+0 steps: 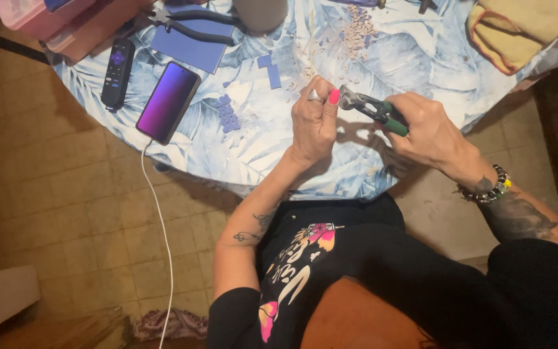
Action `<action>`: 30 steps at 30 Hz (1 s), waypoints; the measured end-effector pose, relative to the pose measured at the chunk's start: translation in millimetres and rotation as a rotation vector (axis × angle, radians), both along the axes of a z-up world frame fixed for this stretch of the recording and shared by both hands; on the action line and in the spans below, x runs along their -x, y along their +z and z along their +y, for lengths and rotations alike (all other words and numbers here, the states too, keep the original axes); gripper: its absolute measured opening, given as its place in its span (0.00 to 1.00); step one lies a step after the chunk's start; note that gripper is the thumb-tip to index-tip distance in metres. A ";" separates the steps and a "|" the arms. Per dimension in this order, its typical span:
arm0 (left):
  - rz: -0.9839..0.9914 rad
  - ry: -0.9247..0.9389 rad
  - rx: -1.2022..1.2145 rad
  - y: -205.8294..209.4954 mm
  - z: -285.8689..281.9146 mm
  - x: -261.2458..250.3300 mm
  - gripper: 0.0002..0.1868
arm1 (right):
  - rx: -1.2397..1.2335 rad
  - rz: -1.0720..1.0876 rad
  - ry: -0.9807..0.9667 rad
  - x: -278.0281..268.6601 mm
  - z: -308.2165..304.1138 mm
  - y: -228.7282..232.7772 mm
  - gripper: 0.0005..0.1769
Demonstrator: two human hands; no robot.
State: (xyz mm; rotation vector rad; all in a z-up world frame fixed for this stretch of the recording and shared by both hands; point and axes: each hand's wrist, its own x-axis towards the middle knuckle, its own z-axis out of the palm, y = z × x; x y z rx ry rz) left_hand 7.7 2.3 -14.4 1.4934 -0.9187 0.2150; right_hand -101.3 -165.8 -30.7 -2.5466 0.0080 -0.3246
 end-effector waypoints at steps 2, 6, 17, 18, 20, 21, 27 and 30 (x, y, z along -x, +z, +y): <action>0.003 -0.006 -0.002 1.5 0.1 0.0 0.15 | -0.008 -0.010 0.009 0.5 2.2 7.2 0.16; 0.007 -0.021 0.002 1.7 0.3 0.0 0.15 | -0.013 -0.010 0.012 1.0 3.3 11.1 0.14; -0.001 -0.024 0.024 2.8 -0.2 0.6 0.15 | -0.004 -0.022 0.019 1.1 1.0 6.8 0.13; 0.005 -0.030 0.029 1.1 -0.6 0.5 0.15 | -0.009 -0.023 0.012 1.6 0.0 4.3 0.13; 0.009 -0.037 0.032 4.1 0.1 0.4 0.15 | -0.014 -0.021 0.016 0.9 4.0 13.5 0.11; 0.014 -0.047 0.034 5.4 0.6 0.7 0.15 | -0.021 -0.019 0.017 1.2 6.3 17.8 0.09; 0.063 -0.092 0.026 12.9 4.0 1.2 0.15 | 0.110 -0.056 -0.003 5.6 3.2 18.7 0.11; 0.176 -0.133 0.056 2.3 4.6 3.4 0.14 | 0.182 -0.172 -0.060 4.8 -10.6 1.4 0.17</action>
